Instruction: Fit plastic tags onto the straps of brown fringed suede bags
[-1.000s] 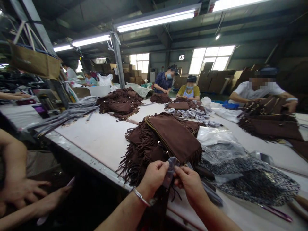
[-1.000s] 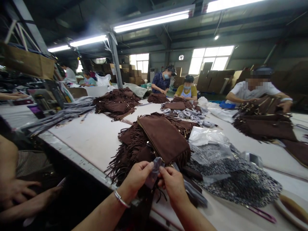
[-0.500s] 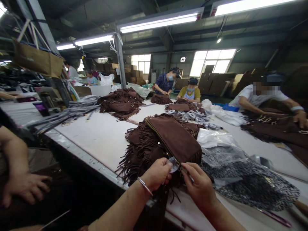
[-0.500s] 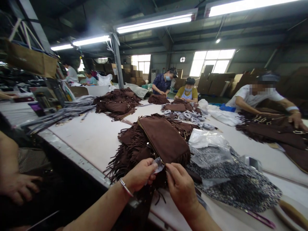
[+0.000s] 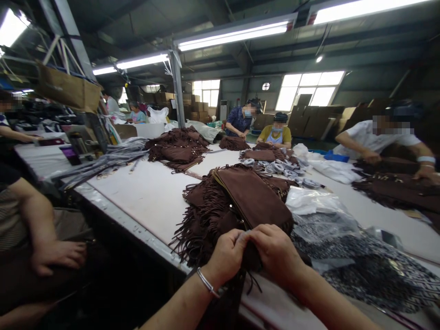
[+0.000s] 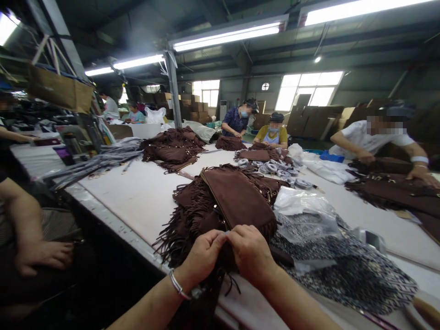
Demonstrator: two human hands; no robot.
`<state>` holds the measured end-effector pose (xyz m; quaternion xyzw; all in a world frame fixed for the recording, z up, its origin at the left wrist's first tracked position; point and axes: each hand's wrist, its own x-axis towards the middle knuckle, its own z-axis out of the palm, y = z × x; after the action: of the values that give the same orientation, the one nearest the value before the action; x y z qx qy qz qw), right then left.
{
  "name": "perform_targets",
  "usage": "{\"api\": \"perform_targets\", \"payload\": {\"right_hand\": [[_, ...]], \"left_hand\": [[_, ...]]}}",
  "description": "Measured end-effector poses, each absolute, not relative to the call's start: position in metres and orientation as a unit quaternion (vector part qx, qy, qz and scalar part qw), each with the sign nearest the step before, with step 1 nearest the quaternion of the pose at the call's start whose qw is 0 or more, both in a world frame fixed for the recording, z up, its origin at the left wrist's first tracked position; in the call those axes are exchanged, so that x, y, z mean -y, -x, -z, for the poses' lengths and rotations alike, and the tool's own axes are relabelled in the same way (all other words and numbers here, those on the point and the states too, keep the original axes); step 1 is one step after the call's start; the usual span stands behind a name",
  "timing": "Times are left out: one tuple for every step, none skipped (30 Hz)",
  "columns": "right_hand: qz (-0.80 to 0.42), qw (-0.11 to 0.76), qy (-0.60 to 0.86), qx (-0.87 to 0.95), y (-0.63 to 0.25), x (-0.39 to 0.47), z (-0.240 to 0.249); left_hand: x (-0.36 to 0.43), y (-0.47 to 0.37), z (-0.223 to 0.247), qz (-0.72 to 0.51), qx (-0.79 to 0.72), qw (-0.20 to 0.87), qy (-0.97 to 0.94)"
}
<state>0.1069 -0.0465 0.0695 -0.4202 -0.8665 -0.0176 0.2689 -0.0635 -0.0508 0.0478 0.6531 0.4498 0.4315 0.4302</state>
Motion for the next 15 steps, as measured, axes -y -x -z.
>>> {"api": "perform_targets", "payload": {"right_hand": [[-0.01, 0.256, 0.439, 0.861, -0.106, 0.045, -0.073], [-0.034, 0.243, 0.456, 0.855, -0.105, 0.043, -0.076], [-0.053, 0.231, 0.471, 0.85, -0.104, 0.041, -0.079], [-0.065, 0.221, 0.483, 0.845, -0.104, 0.04, -0.083], [-0.071, 0.212, 0.491, 0.842, -0.103, 0.038, -0.086], [-0.069, 0.205, 0.497, 0.841, -0.103, 0.037, -0.088], [-0.063, 0.196, 0.5, 0.841, -0.102, 0.036, -0.091], [-0.054, 0.186, 0.501, 0.844, -0.102, 0.035, -0.093], [-0.046, 0.173, 0.498, 0.848, -0.101, 0.035, -0.095], [-0.037, 0.158, 0.494, 0.854, -0.101, 0.035, -0.097], [-0.03, 0.141, 0.489, 0.86, -0.1, 0.035, -0.098], [-0.022, 0.124, 0.485, 0.866, -0.1, 0.035, -0.099], [-0.015, 0.111, 0.481, 0.87, -0.099, 0.035, -0.099], [-0.009, 0.101, 0.479, 0.872, -0.099, 0.035, -0.1], [-0.004, 0.094, 0.477, 0.874, -0.099, 0.034, -0.1]], "left_hand": [[0.051, 0.063, -0.047, -0.43, -0.449, 0.419, -0.662], [0.052, 0.063, -0.047, -0.427, -0.45, 0.404, -0.672], [0.052, 0.062, -0.046, -0.425, -0.452, 0.386, -0.683], [0.052, 0.061, -0.046, -0.425, -0.454, 0.366, -0.692], [0.052, 0.061, -0.045, -0.427, -0.457, 0.345, -0.699], [0.052, 0.06, -0.044, -0.429, -0.46, 0.326, -0.706], [0.052, 0.06, -0.044, -0.43, -0.462, 0.307, -0.712], [0.052, 0.059, -0.043, -0.429, -0.463, 0.289, -0.72], [0.052, 0.06, -0.042, -0.427, -0.465, 0.272, -0.726], [0.052, 0.06, -0.041, -0.423, -0.467, 0.256, -0.733], [0.052, 0.06, -0.04, -0.419, -0.47, 0.24, -0.739], [0.052, 0.06, -0.039, -0.414, -0.472, 0.224, -0.745], [0.052, 0.061, -0.037, -0.41, -0.474, 0.209, -0.751], [0.052, 0.061, -0.036, -0.404, -0.476, 0.195, -0.756], [0.052, 0.061, -0.035, -0.401, -0.476, 0.181, -0.762]]}}
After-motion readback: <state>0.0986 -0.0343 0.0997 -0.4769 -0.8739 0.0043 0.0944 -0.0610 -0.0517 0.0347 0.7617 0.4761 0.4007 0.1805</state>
